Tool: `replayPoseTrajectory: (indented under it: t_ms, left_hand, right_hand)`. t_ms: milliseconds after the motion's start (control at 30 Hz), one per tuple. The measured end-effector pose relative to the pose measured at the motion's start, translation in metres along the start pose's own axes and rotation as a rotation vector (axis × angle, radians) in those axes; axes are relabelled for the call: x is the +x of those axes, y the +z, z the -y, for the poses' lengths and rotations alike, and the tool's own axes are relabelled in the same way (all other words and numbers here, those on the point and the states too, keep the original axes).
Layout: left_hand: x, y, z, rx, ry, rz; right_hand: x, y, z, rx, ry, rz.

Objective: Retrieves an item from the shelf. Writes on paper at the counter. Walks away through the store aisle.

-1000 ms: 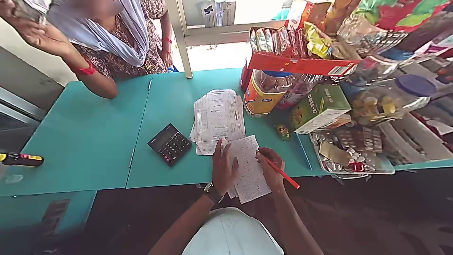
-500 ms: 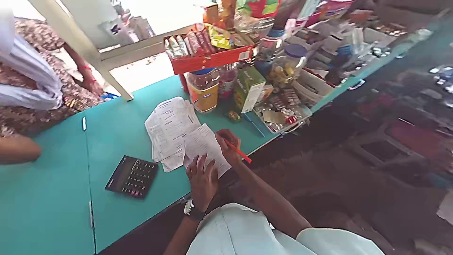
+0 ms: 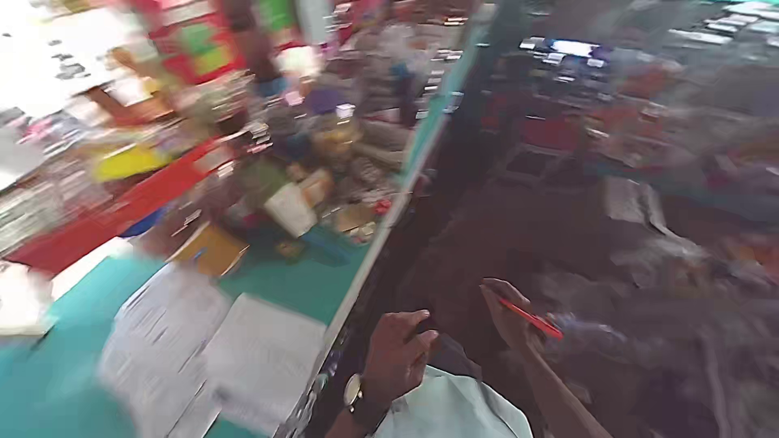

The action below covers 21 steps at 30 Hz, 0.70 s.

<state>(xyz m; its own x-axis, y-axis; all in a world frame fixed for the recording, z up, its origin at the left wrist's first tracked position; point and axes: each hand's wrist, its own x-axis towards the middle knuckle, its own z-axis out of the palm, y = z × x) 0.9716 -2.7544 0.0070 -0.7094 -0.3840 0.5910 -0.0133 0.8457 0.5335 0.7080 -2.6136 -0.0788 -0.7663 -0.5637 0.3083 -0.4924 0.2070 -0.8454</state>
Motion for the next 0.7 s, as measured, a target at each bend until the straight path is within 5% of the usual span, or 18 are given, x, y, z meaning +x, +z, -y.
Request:
replayPoseTrajectory:
  t_ms: [300, 500, 700]
  left_hand:
    - [0.212, 0.247, 0.045, -0.275, -0.055, 0.365]
    - [0.373, 0.380, 0.052, -0.433, -0.005, 0.517]
    - [0.535, 0.496, 0.136, -0.409, -0.017, 0.555]
  right_hand:
    - [0.080, -0.133, -0.178, -0.043, 0.266, -0.115]
    - [0.199, -0.205, -0.261, -0.009, 0.442, -0.123]
    - [0.274, -0.224, -0.442, -0.095, 0.824, -0.119]
